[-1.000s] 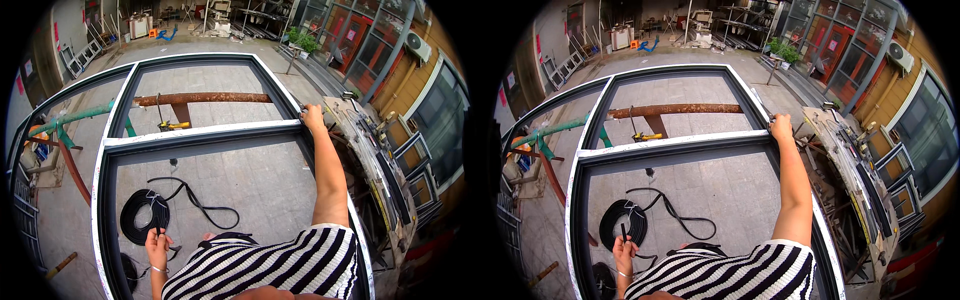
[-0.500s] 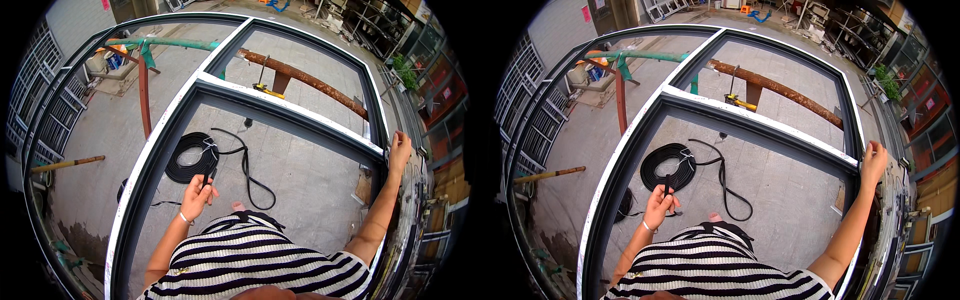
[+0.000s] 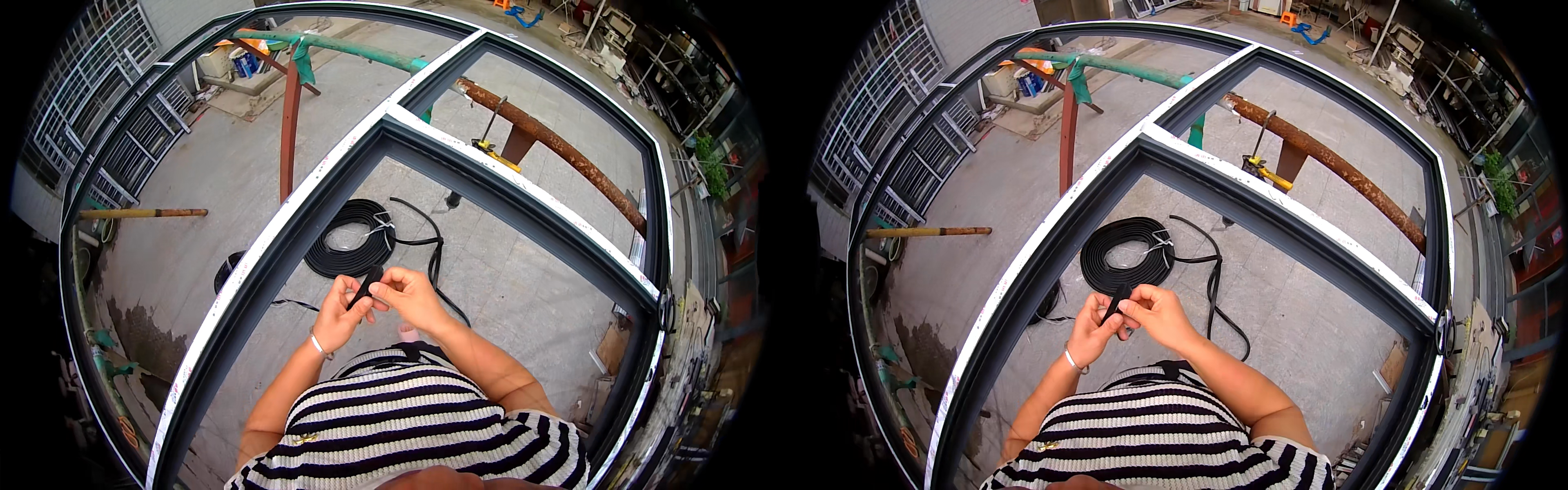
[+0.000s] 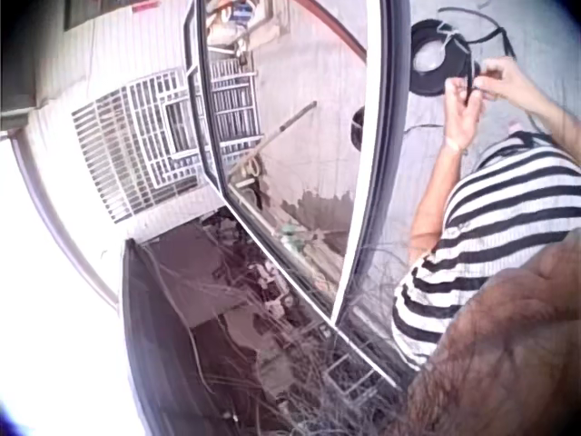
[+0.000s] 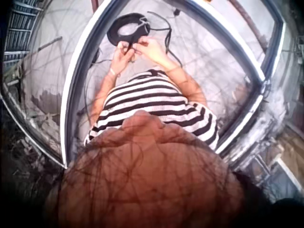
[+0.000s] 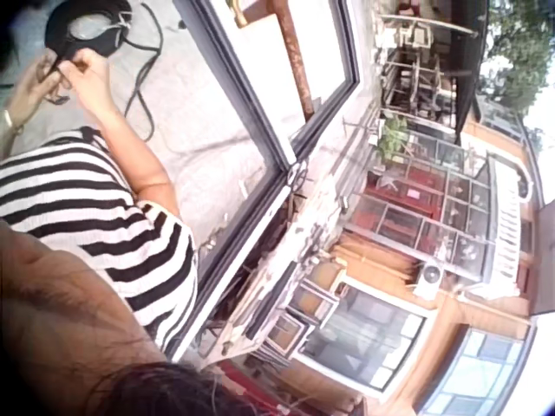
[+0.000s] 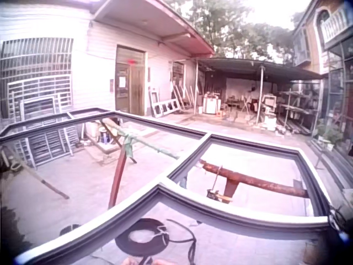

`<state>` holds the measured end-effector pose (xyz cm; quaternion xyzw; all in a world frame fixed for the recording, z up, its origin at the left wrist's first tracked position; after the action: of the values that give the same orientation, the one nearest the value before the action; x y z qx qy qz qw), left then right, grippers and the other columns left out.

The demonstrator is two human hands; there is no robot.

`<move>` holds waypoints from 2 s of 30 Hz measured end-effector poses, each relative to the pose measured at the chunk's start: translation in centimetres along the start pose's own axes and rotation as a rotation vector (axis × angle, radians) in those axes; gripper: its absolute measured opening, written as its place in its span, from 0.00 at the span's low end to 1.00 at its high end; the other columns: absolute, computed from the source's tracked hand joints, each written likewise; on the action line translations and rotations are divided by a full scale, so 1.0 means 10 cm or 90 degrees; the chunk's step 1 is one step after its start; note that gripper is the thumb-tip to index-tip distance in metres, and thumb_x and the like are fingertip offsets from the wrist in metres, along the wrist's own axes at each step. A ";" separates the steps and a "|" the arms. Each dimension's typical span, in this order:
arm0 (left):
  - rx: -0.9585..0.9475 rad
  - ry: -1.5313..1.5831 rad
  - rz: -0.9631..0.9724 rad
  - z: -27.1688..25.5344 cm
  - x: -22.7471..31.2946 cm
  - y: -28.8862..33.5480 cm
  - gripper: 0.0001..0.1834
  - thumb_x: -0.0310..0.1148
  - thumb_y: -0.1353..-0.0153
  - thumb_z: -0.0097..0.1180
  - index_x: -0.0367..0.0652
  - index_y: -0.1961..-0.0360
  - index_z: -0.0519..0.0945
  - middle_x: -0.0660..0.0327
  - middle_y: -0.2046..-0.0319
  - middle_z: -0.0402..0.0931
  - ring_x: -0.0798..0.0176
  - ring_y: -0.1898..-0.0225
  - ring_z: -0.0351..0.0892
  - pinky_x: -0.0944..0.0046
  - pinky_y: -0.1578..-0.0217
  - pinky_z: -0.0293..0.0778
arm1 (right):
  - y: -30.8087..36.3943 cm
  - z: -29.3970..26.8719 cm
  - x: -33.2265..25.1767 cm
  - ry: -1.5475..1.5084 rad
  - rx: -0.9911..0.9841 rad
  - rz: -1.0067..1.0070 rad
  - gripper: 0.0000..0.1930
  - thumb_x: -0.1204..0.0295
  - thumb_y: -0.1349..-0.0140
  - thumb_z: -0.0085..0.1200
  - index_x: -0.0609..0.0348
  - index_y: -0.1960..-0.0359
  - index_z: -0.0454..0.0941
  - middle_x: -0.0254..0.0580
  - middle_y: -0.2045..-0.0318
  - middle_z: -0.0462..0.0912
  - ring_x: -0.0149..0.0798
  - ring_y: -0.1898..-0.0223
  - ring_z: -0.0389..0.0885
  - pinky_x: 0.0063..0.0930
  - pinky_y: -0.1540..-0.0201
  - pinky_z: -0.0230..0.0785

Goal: The person inserts a black rubber seal into the groove of a white window frame using a tool to press it in, and then cuts the excess material using shears.

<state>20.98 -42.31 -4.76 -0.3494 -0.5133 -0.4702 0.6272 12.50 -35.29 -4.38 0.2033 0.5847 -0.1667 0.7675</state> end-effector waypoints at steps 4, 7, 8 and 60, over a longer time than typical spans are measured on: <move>0.114 -0.046 -0.014 -0.25 -0.08 0.14 0.10 0.27 0.34 0.53 0.37 0.57 0.66 0.51 0.65 0.82 0.68 0.69 0.79 0.69 0.64 0.75 | -0.22 -0.05 -0.20 0.050 0.036 -0.043 0.10 0.68 0.37 0.59 0.59 0.73 0.76 0.27 0.78 0.76 0.20 0.76 0.71 0.15 0.74 0.62; 0.190 -0.074 -0.022 -0.52 -0.23 0.37 0.07 0.27 0.35 0.56 0.36 0.62 0.71 0.53 0.68 0.82 0.68 0.68 0.80 0.69 0.64 0.76 | -0.40 -0.03 -0.26 0.000 0.043 -0.051 0.11 0.66 0.37 0.59 0.57 0.74 0.76 0.28 0.80 0.75 0.21 0.80 0.72 0.14 0.78 0.61; 0.201 -0.075 -0.020 -0.57 -0.25 0.43 0.07 0.27 0.35 0.56 0.36 0.62 0.71 0.54 0.69 0.82 0.69 0.69 0.80 0.69 0.64 0.76 | -0.44 -0.03 -0.28 -0.008 0.040 -0.044 0.11 0.66 0.37 0.59 0.57 0.74 0.75 0.28 0.81 0.75 0.21 0.80 0.72 0.14 0.78 0.60; 0.107 -0.058 -0.076 -0.01 -0.10 -0.07 0.06 0.32 0.38 0.59 0.41 0.68 0.79 0.72 0.83 0.70 0.81 0.82 0.61 0.77 0.81 0.54 | 1.65 -1.56 -0.81 0.320 0.295 -0.006 0.19 0.81 0.39 0.50 0.61 0.46 0.65 0.34 0.67 0.75 0.26 0.68 0.74 0.20 0.65 0.69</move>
<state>20.32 -42.41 -5.79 -0.2857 -0.5988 -0.4457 0.6010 5.58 -13.01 1.75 0.4042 0.7029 -0.2434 0.5322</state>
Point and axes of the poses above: each hand's wrist, its own y-axis away from the middle knuckle, its own z-axis out of the palm, x = y × z, the point moved 10 cm from there along -y, towards the middle knuckle
